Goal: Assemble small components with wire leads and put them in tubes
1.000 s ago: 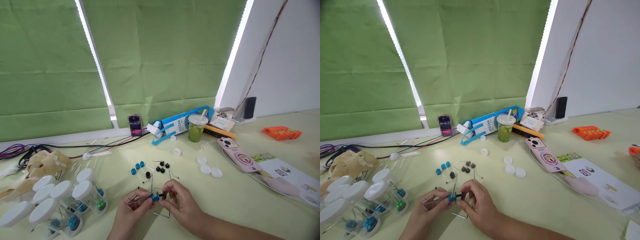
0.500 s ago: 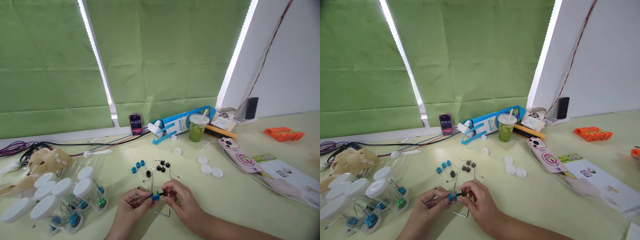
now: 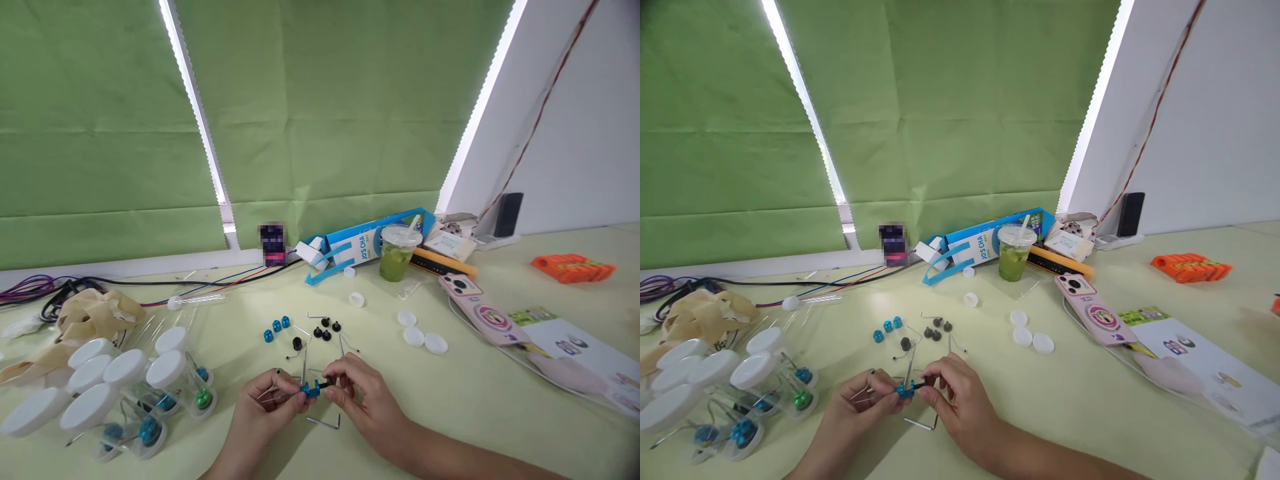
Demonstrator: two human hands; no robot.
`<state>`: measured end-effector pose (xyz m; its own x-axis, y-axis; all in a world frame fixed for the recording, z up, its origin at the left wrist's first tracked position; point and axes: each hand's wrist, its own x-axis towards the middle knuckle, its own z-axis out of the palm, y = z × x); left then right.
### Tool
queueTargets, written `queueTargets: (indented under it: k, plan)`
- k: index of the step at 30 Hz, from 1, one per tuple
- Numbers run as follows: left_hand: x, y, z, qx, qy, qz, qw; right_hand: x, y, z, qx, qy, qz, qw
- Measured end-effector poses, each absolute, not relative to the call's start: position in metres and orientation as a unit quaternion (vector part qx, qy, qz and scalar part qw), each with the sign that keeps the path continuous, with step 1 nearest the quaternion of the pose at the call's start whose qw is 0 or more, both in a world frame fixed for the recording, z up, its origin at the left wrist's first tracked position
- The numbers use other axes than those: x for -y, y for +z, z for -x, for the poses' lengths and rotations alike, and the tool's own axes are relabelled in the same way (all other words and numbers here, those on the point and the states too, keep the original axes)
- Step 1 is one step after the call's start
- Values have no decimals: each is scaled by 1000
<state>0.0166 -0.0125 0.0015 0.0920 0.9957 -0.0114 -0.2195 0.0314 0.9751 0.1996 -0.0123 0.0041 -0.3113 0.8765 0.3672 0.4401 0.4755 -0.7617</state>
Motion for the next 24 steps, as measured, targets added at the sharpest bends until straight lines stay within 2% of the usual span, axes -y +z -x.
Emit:
queueTargets:
  k: [24]
  plan:
    - [10, 6, -12, -416, 500, -460, 605, 13, 6, -199, 779, 250, 390, 423]
